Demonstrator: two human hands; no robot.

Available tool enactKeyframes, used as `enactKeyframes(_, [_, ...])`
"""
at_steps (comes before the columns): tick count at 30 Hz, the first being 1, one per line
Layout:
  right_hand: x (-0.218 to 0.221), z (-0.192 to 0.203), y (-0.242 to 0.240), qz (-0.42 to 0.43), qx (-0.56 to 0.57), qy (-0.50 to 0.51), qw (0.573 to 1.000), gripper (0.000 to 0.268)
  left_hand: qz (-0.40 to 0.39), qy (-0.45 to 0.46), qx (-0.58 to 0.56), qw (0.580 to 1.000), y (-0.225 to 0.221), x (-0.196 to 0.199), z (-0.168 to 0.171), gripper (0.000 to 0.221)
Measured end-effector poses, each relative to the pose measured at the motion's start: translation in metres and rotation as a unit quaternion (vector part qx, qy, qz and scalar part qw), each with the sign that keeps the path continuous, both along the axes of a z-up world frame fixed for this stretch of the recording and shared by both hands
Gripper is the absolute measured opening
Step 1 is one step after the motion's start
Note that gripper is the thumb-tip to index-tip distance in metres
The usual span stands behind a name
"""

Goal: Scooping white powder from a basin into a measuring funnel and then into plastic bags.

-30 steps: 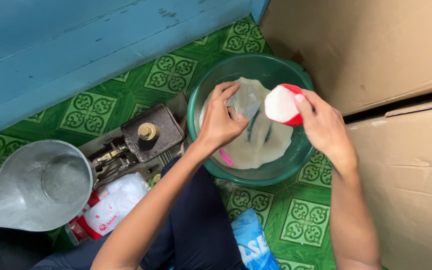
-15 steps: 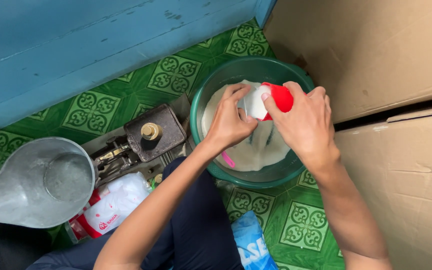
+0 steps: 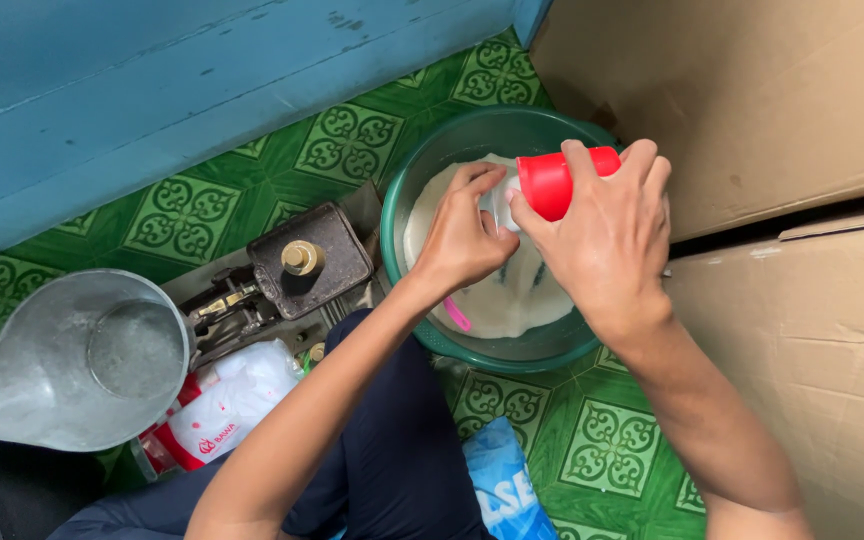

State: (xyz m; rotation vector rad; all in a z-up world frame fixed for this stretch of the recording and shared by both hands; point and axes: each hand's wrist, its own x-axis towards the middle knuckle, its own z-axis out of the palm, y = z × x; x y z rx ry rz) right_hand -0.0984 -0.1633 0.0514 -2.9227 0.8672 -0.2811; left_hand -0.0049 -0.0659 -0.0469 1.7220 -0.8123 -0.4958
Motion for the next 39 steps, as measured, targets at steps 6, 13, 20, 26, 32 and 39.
enactKeyframes(6, [0.000, -0.011, 0.001, 0.016, -0.062, -0.011, 0.998, 0.058, 0.008, 0.005, 0.003, 1.000, 0.002, -0.005, 0.006, 0.060])
enactKeyframes(13, [0.001, -0.015, 0.009, 0.041, -0.167, -0.038, 0.984, 0.065, 0.043, 0.021, -0.053, 0.997, -0.005, -0.009, 0.000, 0.043])
enactKeyframes(20, [-0.007, -0.002, -0.005, 0.037, -0.092, -0.081, 0.992, 0.062, 0.033, 0.053, -0.047, 0.997, -0.002, -0.009, -0.009, 0.054])
enactKeyframes(26, [-0.041, -0.040, -0.065, -0.005, 0.180, -0.203, 0.962, 0.047, 0.033, 0.038, -0.019, 0.999, 0.004, -0.007, -0.008, 0.055])
enactKeyframes(32, [-0.047, -0.189, -0.102, -0.049, 0.251, -0.102, 0.961, 0.062, 0.008, 0.091, -0.005, 0.996, 0.016, -0.003, 0.012, 0.067])
enactKeyframes(39, [-0.056, -0.302, -0.087, 0.046, 0.137, 0.186, 0.972, 0.063, 0.008, 0.108, -0.026, 0.994, 0.022, -0.005, 0.022, 0.066])
